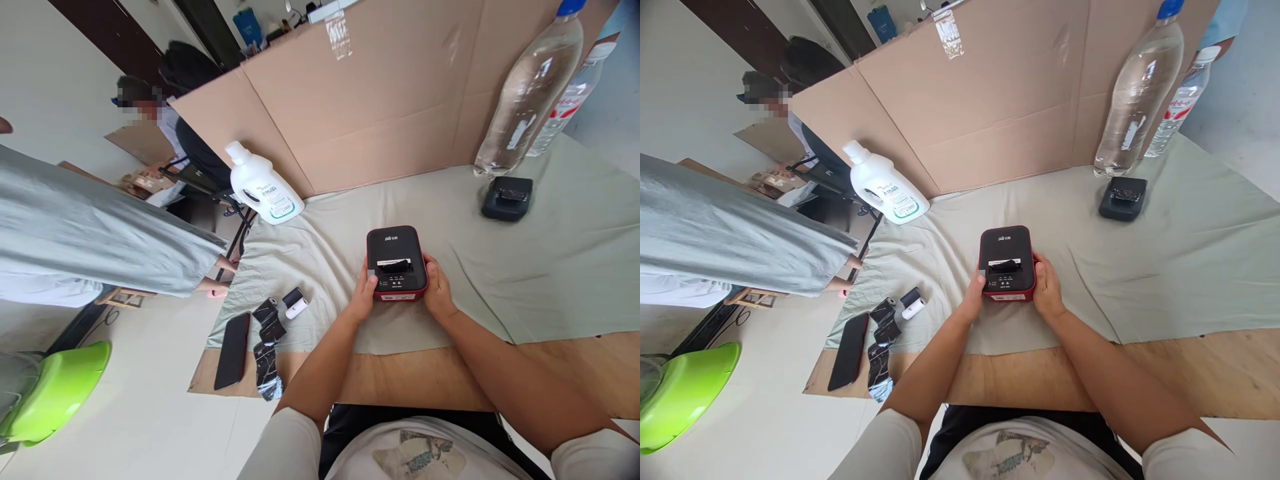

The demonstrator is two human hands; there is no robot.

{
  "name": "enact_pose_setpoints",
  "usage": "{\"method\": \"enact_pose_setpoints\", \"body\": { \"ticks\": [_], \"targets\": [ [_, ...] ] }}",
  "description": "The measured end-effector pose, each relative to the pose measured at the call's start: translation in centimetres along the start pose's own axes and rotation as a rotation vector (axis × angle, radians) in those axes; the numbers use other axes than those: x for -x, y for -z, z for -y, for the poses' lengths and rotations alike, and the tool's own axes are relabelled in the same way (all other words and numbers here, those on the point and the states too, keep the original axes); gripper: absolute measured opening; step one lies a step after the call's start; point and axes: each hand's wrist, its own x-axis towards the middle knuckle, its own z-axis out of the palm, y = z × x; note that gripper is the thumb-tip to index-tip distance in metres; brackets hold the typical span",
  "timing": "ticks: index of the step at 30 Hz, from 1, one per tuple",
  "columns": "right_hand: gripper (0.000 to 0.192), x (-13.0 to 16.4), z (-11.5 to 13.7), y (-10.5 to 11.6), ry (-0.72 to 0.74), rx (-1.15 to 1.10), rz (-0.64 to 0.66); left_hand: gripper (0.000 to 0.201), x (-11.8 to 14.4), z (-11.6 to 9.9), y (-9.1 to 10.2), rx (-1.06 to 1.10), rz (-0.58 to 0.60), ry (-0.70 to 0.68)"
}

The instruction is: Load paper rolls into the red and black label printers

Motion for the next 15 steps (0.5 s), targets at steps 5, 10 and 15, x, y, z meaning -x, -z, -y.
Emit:
{"method": "enact_pose_setpoints", "body": {
  "ticks": [5,10,15],
  "targets": [
    [0.054,0.5,0.4,0.0,0.103,-0.025,0.131,0.076,0.8,-0.7,1.0,0.124,-0.054,-0.004],
    [0.059,0.9,0.1,-0.4,0.302,0.144,0.436,0.052,-2.7,-0.5,5.5,0.464,-0.24,0.211],
    [0.048,1.2,-0.2,-0.9,0.273,0.277,0.465,0.025,-9.9,-1.5,13.1,0.546,-0.545,0.223]
  ]
}}
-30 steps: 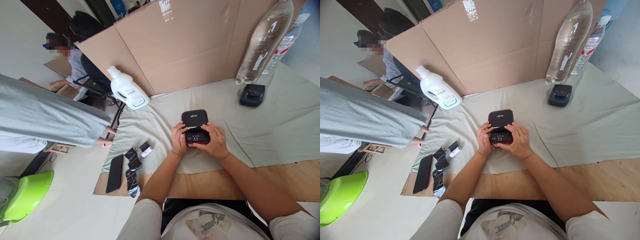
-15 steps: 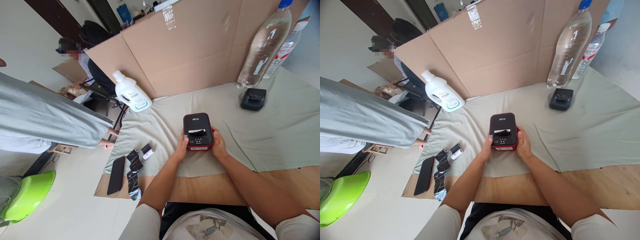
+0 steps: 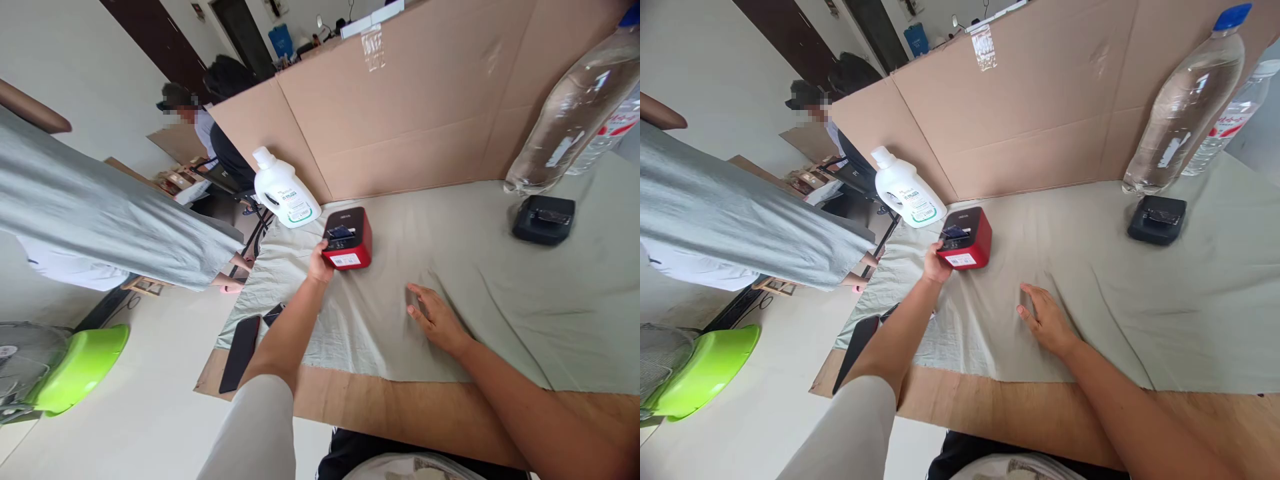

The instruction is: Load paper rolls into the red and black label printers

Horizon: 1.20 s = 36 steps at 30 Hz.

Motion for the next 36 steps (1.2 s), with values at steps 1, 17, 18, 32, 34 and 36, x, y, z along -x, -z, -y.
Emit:
{"method": "enact_pose_setpoints", "body": {
  "ticks": [1,17,18,32,34,36],
  "targets": [
    [0.045,0.0,0.0,0.0,0.0,0.012,-0.002,0.024,-1.6,-1.2,0.2,0.011,-0.049,-0.013],
    [0.031,-0.2,1.1,0.5,0.058,0.07,0.103,0.014,-8.0,-6.8,3.7,-0.567,-0.602,-0.303],
    [0.032,-0.2,1.2,0.4,0.051,0.069,0.11,0.011,-7.4,-6.4,3.5,-0.603,-0.641,-0.348],
    [0.032,1.2,2.7,0.0,-0.019,0.12,0.251,0.023,8.9,11.2,-1.6,-1.033,0.325,-0.76],
    [0.033,2.0,2.7,-0.1,-0.027,0.093,0.272,0.02,8.9,10.6,-0.8,-1.017,0.286,-0.701],
    [0.03,1.6,2.0,0.7,-0.033,0.069,0.257,0.017,8.5,10.0,-0.4,-0.991,0.231,-0.629]
  ]
}}
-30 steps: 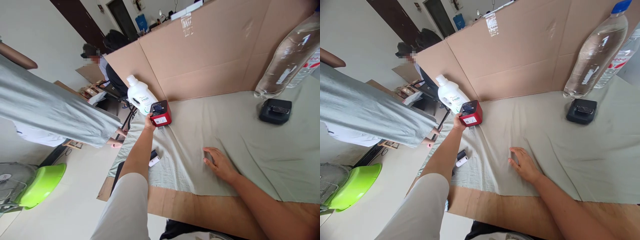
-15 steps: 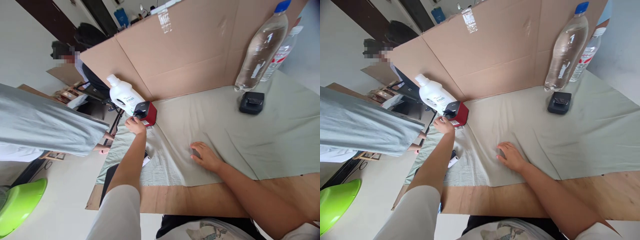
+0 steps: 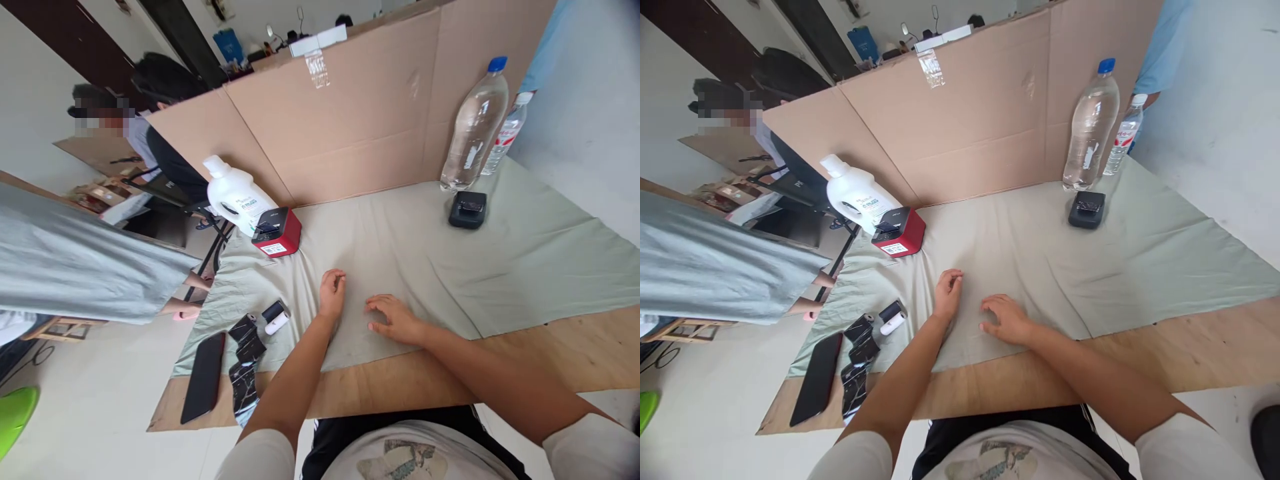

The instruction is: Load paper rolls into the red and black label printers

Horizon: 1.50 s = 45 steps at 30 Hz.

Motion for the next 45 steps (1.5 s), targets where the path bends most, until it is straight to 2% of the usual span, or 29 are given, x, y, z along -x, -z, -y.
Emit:
{"method": "enact_pose_setpoints", "body": {
  "ticks": [1,3,5,7,9,11,13,15,17,19,22,24,27,30,32,34,37,40,43,45],
  "targets": [
    [0.029,-0.6,-0.7,1.0,-0.015,0.01,-0.035,0.017,-0.2,0.1,0.2,0.009,-0.003,0.033],
    [0.029,-2.9,-2.8,4.3,-0.098,0.119,-0.185,0.015,-0.5,0.2,0.2,0.008,0.015,0.054],
    [0.032,-5.8,-5.4,8.8,-0.217,0.33,-0.398,0.014,-0.7,0.1,-0.1,-0.011,0.056,0.025],
    [0.043,-8.5,-7.9,13.7,-0.386,0.508,-0.52,0.014,-0.8,-0.1,-0.3,-0.029,0.093,-0.01],
    [0.055,-10.4,-10.2,17.9,-0.53,0.623,-0.561,0.014,-0.8,-0.3,-0.3,-0.045,0.113,-0.016],
    [0.071,-11.1,-12.0,20.7,-0.755,0.654,-0.546,0.015,-0.8,-0.6,-0.2,-0.066,0.123,0.002],
    [0.087,-10.8,-13.3,22.2,-0.981,0.583,-0.504,0.015,-0.8,-0.9,0.0,-0.084,0.135,0.018],
    [0.096,-9.9,-14.0,22.7,-1.106,0.472,-0.478,0.015,-0.8,-1.0,0.0,-0.09,0.143,0.023],
    [0.098,-9.2,-14.1,22.6,-1.125,0.407,-0.488,0.014,-0.9,-1.0,-0.1,-0.089,0.145,0.02],
    [0.098,-8.8,-13.5,22.1,-1.081,0.382,-0.509,0.014,-0.9,-1.0,-0.2,-0.084,0.144,0.014],
    [0.097,-8.7,-11.3,20.4,-0.903,0.309,-0.486,0.014,-0.9,-0.9,-0.2,-0.08,0.149,0.007],
    [0.094,-8.7,-9.0,18.4,-0.697,0.235,-0.444,0.014,-0.8,-1.0,-0.1,-0.072,0.155,-0.009],
    [0.091,-7.9,-4.7,14.2,-0.391,0.111,-0.376,0.018,-0.4,-1.4,0.1,0.026,0.139,-0.048],
    [0.088,-6.4,-0.4,9.3,-0.201,0.032,-0.33,0.037,0.4,-2.4,-0.1,0.332,0.173,0.04],
    [0.088,-5.3,1.8,6.2,-0.165,0.025,-0.307,0.06,1.1,-3.2,-0.5,0.613,0.251,0.191],
    [0.089,-4.3,3.1,3.6,-0.153,0.049,-0.289,0.073,1.8,-3.8,-1.0,0.809,0.288,0.327],
    [0.095,-3.2,3.6,1.2,-0.16,0.059,-0.243,0.086,2.3,-4.4,-1.3,0.851,0.263,0.42],
    [0.094,-2.9,2.8,0.7,-0.17,-0.075,-0.198,0.093,2.3,-4.4,-1.2,0.813,0.245,0.411],
    [0.083,-3.1,1.6,1.1,-0.277,-0.368,-0.252,0.09,2.1,-4.2,-1.1,0.796,0.218,0.358],
    [0.088,-3.2,0.9,1.2,-0.339,-0.493,-0.262,0.09,2.1,-4.2,-1.1,0.799,0.229,0.333]
  ]
}}
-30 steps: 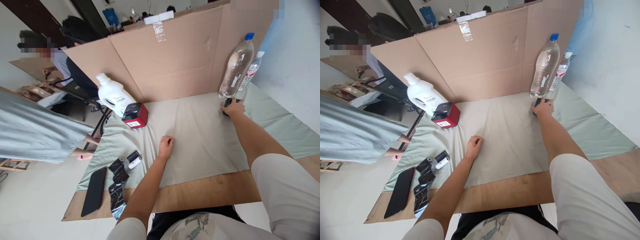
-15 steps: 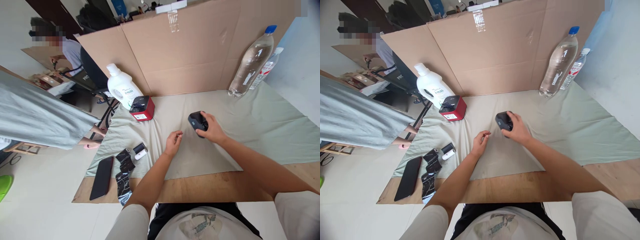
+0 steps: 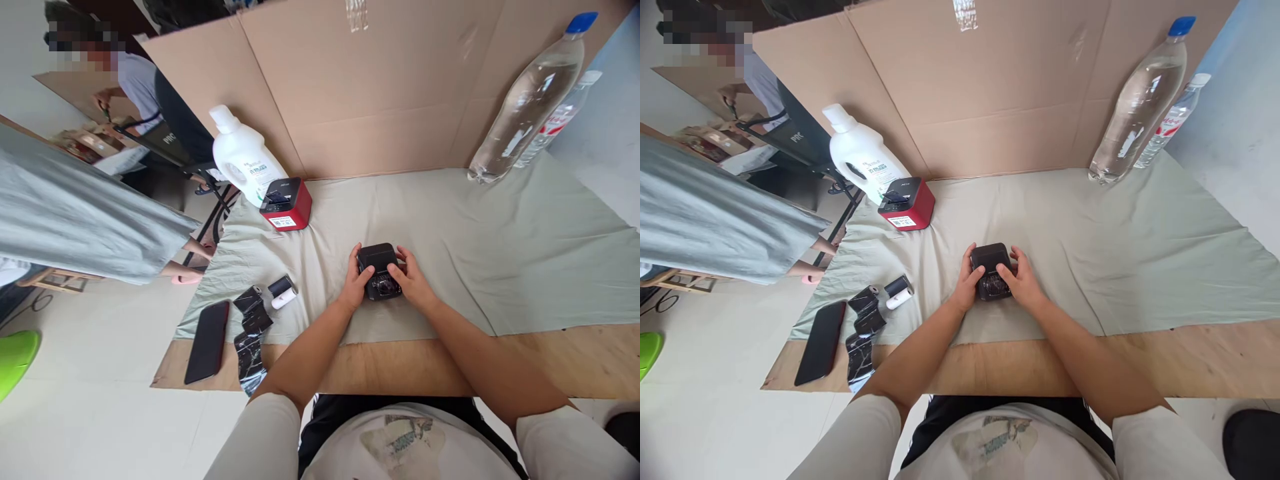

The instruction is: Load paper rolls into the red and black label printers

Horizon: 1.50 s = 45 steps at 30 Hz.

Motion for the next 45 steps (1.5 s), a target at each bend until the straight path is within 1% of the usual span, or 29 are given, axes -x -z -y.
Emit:
{"method": "enact_pose_setpoints", "body": {
  "ticks": [1,3,5,9,11,16,21,26,30,34,37,40,43,45],
  "targets": [
    [0.093,-0.2,-0.2,0.1,-0.005,-0.011,0.012,0.091,0.0,0.0,0.0,0.001,0.014,-0.001],
    [0.101,-0.3,-0.6,0.3,0.038,0.023,0.055,0.094,0.0,0.0,0.1,0.01,0.047,0.014],
    [0.105,-0.4,-0.8,0.5,0.073,0.057,0.088,0.096,-0.1,-0.2,0.4,0.044,0.087,0.043],
    [0.108,-0.5,-1.2,0.6,0.085,0.076,0.095,0.092,-0.6,-0.8,1.7,0.17,0.205,0.181],
    [0.107,-0.5,-1.4,0.7,0.088,0.086,0.088,0.091,-0.9,-1.0,2.2,0.206,0.242,0.249],
    [0.104,-0.5,-1.5,0.8,0.08,0.119,0.087,0.089,-1.3,-0.9,2.5,0.196,0.224,0.275],
    [0.101,-0.5,-1.6,0.8,0.097,0.083,0.081,0.087,-1.3,-0.8,2.4,0.178,0.262,0.277],
    [0.103,-0.2,-1.4,0.7,0.085,0.051,0.097,0.089,-1.2,-0.9,2.4,0.156,0.24,0.267],
    [0.106,-0.2,-1.5,0.8,0.055,-0.078,0.119,0.088,-1.3,-0.9,2.4,0.141,0.246,0.274],
    [0.094,-0.5,-1.7,0.9,0.011,-0.235,0.14,0.087,-1.4,-0.9,2.4,0.138,0.278,0.303],
    [0.087,-0.6,-1.6,1.1,-0.022,-0.245,0.112,0.084,-1.4,-1.0,2.5,0.147,0.281,0.316],
    [0.092,-0.6,-1.3,1.7,0.026,-0.158,0.131,0.078,-1.3,-1.1,2.5,0.142,0.281,0.337],
    [0.098,-0.7,-1.1,2.7,0.127,-0.078,0.227,0.072,-1.1,-1.1,2.6,0.118,0.289,0.353],
    [0.098,-0.8,-1.1,3.3,0.157,-0.07,0.297,0.071,-1.1,-1.0,2.7,0.105,0.299,0.355]
  ]
}}
